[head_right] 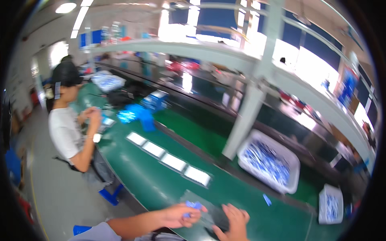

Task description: The person separates small components by hand, places them one by one into the slots of plastic trays, and slides the filled trays along the workbench.

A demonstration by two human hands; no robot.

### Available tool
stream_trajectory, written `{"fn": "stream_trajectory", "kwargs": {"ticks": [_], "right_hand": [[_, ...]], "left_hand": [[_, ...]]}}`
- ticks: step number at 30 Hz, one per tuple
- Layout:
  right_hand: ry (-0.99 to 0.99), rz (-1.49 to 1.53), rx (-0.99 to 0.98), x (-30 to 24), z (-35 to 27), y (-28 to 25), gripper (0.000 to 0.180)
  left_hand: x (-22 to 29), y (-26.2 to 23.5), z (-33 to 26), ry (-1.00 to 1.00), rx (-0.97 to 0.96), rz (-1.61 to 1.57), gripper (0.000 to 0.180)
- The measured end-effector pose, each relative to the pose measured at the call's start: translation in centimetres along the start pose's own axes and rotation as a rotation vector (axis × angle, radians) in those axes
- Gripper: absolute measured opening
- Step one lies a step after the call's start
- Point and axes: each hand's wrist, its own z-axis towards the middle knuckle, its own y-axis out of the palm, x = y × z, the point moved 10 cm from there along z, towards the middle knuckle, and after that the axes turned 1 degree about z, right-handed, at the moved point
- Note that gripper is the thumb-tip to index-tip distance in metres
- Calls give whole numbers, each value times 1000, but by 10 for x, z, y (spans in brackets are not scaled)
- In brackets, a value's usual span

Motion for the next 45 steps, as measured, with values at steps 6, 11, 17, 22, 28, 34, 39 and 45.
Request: {"fn": "stream_trajectory", "kwargs": {"ticks": [6, 11, 17, 22, 28, 34, 39, 45], "right_hand": [[66, 299, 84, -18, 36, 4, 56], [228, 353, 33, 23, 15, 9, 39], [348, 519, 26, 37, 4, 34, 21], [396, 710, -40, 42, -2, 49, 15], [457, 659, 61, 56, 0, 31, 11], [222, 15, 94, 57, 14, -1, 12], [116, -144, -193, 32, -4, 47, 36], [220, 119, -143, 50, 3, 28, 39]], "left_hand": [[2, 11, 2, -54, -60, 129, 38], [-12, 8, 18, -109, -61, 185, 38], [-28, 3, 13, -148, -8, 241, 36], [-26, -1, 8, -190, 79, 364, 43], [-10, 6, -3, -161, 67, 431, 35], [3, -35, -6, -10, 287, 183, 46], [-3, -21, -1, -44, 166, 102, 52], [-8, -25, 1, -108, 176, -63, 55]]}}
